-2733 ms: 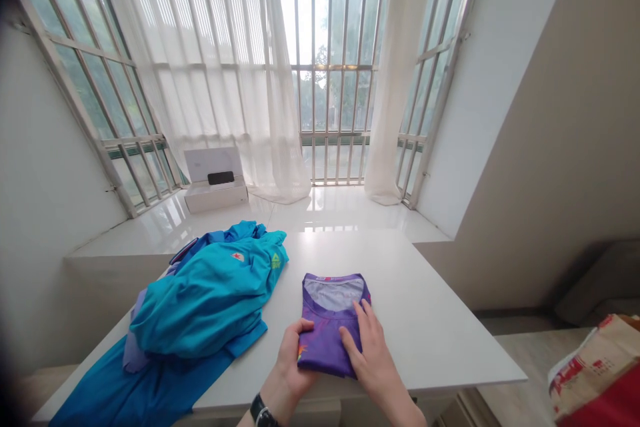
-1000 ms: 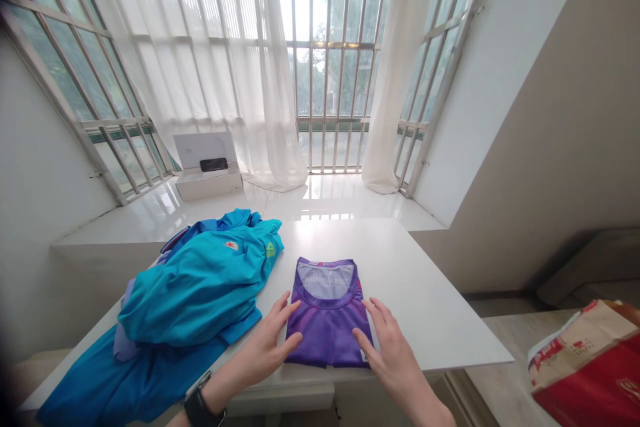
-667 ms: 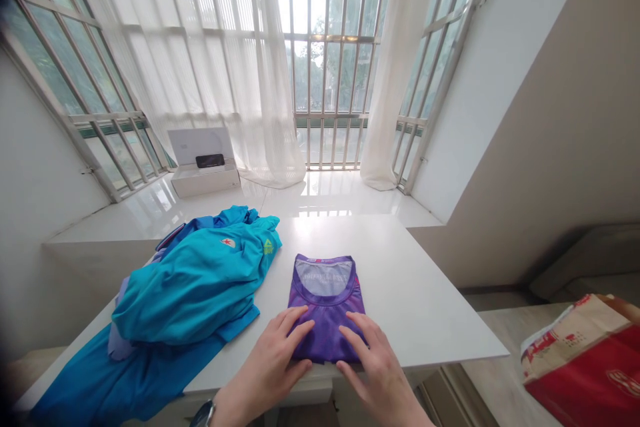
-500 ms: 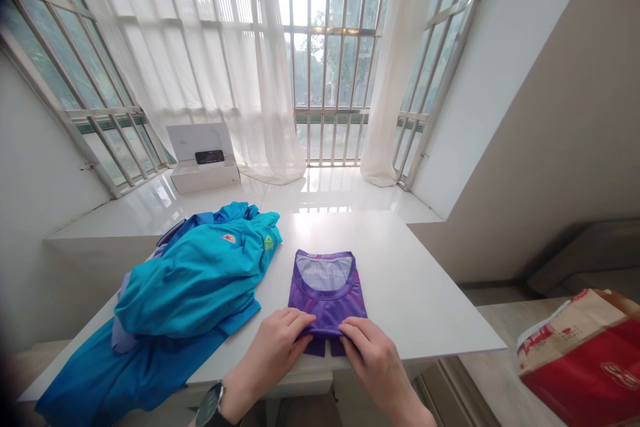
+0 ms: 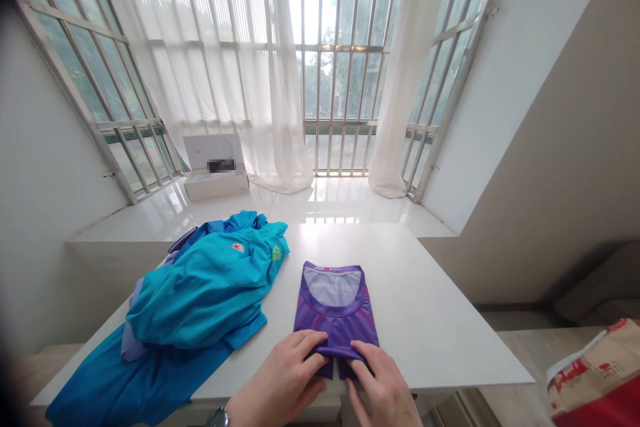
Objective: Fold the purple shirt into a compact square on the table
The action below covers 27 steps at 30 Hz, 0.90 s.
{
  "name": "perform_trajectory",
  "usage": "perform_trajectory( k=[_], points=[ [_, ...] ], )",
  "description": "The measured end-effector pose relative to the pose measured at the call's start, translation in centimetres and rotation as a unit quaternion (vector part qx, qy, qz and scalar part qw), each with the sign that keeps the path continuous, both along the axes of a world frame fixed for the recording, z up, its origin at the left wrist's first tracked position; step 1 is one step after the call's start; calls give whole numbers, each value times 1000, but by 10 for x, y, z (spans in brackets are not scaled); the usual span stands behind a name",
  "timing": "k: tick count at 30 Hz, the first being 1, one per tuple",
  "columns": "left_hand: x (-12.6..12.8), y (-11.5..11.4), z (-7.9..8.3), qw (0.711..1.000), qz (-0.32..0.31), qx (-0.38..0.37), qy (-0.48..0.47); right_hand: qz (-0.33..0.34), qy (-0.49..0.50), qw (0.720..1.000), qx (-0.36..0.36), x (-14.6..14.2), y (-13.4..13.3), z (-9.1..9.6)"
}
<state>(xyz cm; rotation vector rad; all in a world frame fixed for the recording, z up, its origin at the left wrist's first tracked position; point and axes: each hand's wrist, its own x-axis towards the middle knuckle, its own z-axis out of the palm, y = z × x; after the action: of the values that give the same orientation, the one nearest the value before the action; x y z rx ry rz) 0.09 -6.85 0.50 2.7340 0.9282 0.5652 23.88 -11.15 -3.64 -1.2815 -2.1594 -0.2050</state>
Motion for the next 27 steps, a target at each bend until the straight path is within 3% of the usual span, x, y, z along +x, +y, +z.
perform_trajectory(
  k=[5,12,22,27],
  points=[
    [4,3,-8,999,3,33,-8,-9,3,1000,12,6,1,-17],
    [15,6,-40,995,26,86,-37,24,3,997,74,9,7,-30],
    [24,1,-50,992,80,16,-99,-15,102,993,59,-6,4,-26],
    [27,-1,-69,989,79,55,-114,-12,104,992,66,-4,5,-27]
  ],
)
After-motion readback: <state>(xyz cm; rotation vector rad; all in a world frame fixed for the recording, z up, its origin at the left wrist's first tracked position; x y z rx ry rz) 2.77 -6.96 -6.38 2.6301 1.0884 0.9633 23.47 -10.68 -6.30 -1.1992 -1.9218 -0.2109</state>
